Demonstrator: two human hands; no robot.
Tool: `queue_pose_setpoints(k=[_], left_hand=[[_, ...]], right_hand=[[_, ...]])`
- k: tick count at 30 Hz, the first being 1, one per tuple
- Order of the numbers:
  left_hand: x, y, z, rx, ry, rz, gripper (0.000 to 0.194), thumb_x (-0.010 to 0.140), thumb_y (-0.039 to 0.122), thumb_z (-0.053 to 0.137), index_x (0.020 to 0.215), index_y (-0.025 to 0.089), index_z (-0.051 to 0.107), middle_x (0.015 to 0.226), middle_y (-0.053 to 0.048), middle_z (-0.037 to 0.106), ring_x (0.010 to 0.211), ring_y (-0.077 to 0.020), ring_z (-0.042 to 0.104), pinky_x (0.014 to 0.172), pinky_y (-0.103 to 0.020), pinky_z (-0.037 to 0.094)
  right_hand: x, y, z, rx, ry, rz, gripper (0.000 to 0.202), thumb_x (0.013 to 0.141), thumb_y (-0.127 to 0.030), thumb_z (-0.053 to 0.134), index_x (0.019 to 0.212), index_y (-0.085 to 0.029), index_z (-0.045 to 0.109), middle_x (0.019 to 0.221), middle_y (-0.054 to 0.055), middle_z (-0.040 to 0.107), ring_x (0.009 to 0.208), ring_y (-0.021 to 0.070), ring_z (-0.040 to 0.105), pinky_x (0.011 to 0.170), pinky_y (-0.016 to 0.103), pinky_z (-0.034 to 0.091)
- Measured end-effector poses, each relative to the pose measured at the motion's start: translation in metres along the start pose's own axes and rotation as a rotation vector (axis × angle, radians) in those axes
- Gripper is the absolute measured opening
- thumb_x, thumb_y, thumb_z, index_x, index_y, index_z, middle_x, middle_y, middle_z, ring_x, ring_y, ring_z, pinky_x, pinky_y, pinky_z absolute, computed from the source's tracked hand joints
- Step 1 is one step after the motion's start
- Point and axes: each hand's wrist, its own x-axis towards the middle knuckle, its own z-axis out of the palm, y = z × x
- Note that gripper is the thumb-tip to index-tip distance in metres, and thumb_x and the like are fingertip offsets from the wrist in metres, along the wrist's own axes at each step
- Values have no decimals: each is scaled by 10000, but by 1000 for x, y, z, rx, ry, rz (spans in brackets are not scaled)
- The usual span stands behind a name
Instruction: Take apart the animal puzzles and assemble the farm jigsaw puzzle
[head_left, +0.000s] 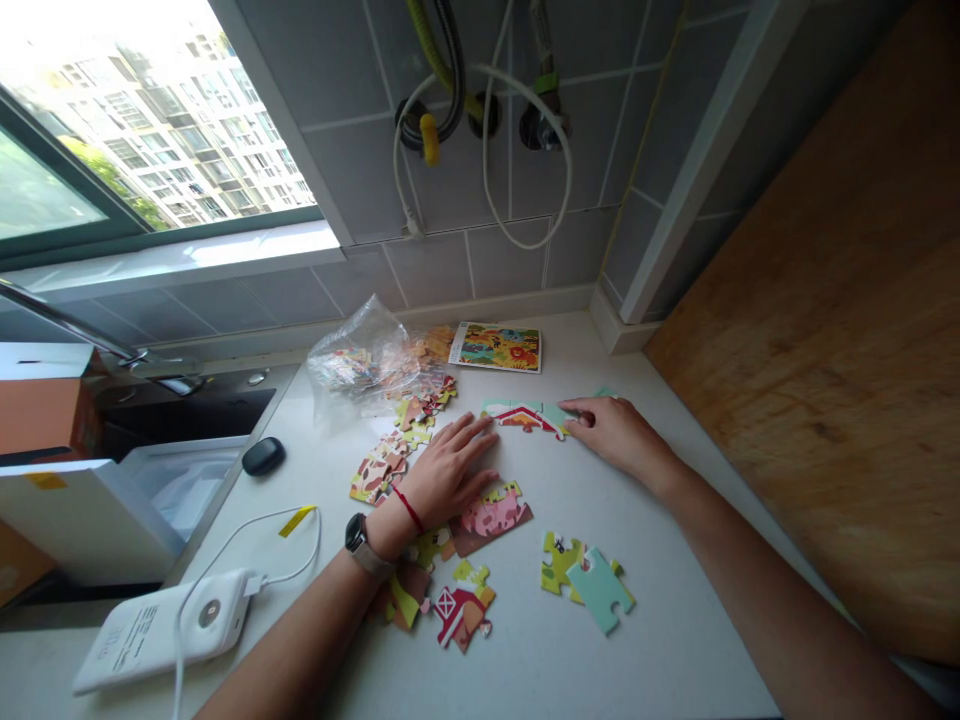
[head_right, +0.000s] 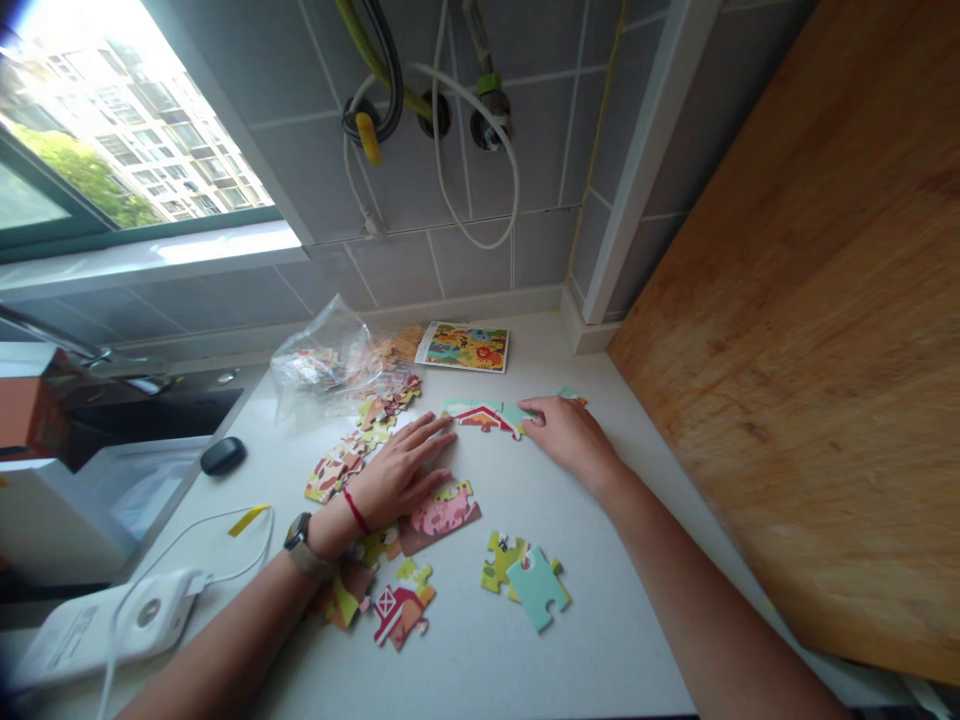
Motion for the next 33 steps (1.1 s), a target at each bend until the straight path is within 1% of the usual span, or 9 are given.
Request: queue_pose_setpoints(k=[2,4,7,12,15,19,24,29,33], left_hand=[[0,0,-1,-2,-1,-1,499,1040,452,551,1468,198,539,1609,-143,468,1525,-361,381,1222,-605,395],[0,1,-1,-6,-2,-2,496,1039,455,551,1469,207,538,1609,-139,468,1525,-357,380,1223,-601,395],[0,1,-1,-11,0,-8,497,1037,460,553,1465,209,543,1608,-138,469,1526,-357,378,1227,-597,389],[0,1,0,-11,-5,-6,494,1035,462,554,1459,208,552,1608,-137,469,1521,-361,384,1223,-596,394],[0,0,1,6,-4,-3,486,1037,452,555,1450,195,558,1609,-135,468,1518,-359,391,1225,-583,397],[0,0,0,10,10,-9,455,1030,441,574,1423,212,580,1591,-126,494,1498,-355,425,1207,-579,422],[-1,1,1,-3,22,-24,460,1024,443,583,1427,222,580,1586,-125,503,1491,-363,434,1187,-609,430],[-2,0,5,-28,66,-12,465,1012,440,601,1432,242,582,1574,-129,517,1482,-361,450,1179,-599,435],[-3,-1,7,-37,91,-6,463,1005,440,611,1424,243,590,1566,-130,525,1474,-360,462,1189,-584,425]], right_hand=[[-1,-3,2,-9,48,-55,335,879,-334,710,1196,-272,800,892,41,738,793,199,666,750,305,495],[-3,-7,4,-23,79,-115,304,864,-367,757,1157,-305,812,1027,59,724,932,224,669,809,322,508],[-4,-10,7,-57,72,-166,255,857,-344,787,1108,-325,824,1144,66,700,1096,264,631,903,362,505],[-2,-9,14,-91,90,-216,203,923,-282,711,1087,-282,832,1124,84,701,1073,263,620,951,391,498],[-2,-10,18,-102,125,-220,203,927,-274,699,1079,-269,834,1138,95,701,1081,277,616,952,409,504],[-4,-13,20,-117,131,-227,207,928,-253,684,1069,-269,834,1159,94,697,1095,280,620,978,419,501],[-6,-15,18,-138,109,-228,237,946,-239,648,1096,-278,827,1183,91,703,1101,275,633,973,418,510],[-8,-17,12,-166,92,-225,244,944,-237,643,1083,-305,831,1160,85,716,1084,272,642,939,417,529],[-11,-23,9,-229,56,-210,254,962,-243,629,1110,-309,824,1194,91,708,1105,286,636,919,428,539]])
